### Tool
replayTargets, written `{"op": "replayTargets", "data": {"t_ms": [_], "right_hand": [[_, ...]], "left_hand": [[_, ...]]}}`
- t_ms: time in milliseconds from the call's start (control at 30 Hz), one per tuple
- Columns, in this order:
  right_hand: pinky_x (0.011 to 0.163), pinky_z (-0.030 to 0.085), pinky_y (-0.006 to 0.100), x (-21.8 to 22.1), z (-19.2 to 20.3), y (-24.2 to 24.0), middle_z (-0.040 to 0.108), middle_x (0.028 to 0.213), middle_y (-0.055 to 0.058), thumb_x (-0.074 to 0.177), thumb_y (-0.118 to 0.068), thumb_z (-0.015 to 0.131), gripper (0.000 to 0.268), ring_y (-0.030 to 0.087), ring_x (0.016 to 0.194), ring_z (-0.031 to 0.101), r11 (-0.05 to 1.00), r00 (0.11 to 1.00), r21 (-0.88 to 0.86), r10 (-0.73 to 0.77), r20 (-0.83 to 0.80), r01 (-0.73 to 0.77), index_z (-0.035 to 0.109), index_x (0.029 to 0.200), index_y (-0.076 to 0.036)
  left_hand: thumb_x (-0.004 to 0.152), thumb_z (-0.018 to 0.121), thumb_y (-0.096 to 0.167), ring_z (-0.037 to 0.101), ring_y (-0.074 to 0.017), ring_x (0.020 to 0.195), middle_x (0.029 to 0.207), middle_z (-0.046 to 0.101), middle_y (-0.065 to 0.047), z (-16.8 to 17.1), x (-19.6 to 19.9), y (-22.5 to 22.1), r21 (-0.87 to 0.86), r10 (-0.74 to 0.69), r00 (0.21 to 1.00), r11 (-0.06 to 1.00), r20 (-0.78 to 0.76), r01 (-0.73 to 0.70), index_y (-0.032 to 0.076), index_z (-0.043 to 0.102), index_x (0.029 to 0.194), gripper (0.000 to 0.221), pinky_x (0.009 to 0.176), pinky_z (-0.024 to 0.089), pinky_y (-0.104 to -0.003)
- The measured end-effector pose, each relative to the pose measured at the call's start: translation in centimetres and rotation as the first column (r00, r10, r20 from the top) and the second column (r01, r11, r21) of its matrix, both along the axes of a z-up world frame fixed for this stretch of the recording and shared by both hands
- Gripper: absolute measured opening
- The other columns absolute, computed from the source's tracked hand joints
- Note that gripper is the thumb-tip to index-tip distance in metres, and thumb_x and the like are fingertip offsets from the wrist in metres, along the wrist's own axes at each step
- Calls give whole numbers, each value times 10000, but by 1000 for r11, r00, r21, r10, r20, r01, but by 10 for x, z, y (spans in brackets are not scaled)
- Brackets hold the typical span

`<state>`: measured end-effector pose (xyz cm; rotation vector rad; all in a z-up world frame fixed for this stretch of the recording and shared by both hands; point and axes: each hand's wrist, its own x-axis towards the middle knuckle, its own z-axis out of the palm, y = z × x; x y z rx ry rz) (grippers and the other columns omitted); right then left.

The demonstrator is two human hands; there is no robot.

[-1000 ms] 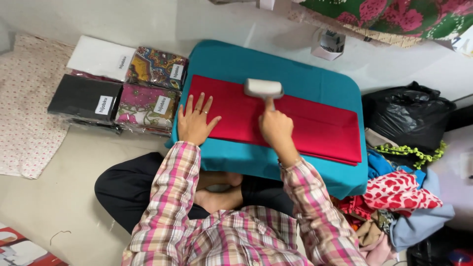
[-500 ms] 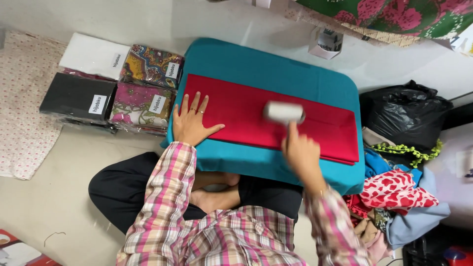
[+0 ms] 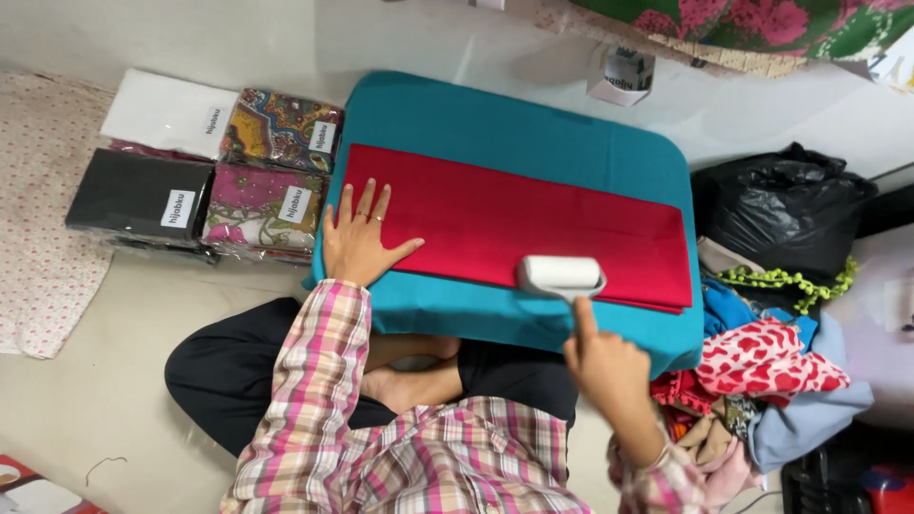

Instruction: A person folds a red cloth, cleans it with a lint roller, and then carefully inserts it into a clear plastic packaging sleeve.

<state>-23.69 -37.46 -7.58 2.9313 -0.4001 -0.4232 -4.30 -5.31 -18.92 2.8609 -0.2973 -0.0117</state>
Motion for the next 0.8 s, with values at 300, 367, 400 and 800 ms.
{"op": "replayTargets", "data": {"t_ms": [300,367,400,800], "right_hand": [[784,577,599,82,-62,-149,740,903,247,1016,-408,410,511,498,912,752,976,941,-53,-188,283,211,453,1478,-194],[791,574,603,61,-49,-136,743,906,245,1013,-440,403,495,504,917,750,976,943,-40,-194,270,213,480,1446,-214],[809,573,602,42,-37,-120,748,908,249,1016,-446,388,465,499,935,752,970,948,-22,-231,218,242,478,1416,-227],[817,566,608,43,-33,-113,721,884,274,1032,-373,366,529,512,929,738,969,943,55,-247,225,241,370,1539,-219]], "left_hand": [[806,437,893,136,-326,1580,1726,202,13,1,-1,2,-20,-17,999,1000,39,18,292,242,1647,1051,1210,172,-620],[804,438,893,139,-327,1579,1725,206,11,4,-1,3,-19,-20,999,1000,44,21,290,248,1645,1053,1212,173,-621],[802,423,903,140,-321,1580,1725,205,17,6,-2,3,-8,-11,1000,1000,28,11,294,250,1644,1054,1214,180,-614],[839,388,888,115,-305,1587,1730,185,34,0,-1,3,9,6,1000,1000,8,-6,312,227,1651,1008,1215,155,-613]]}}
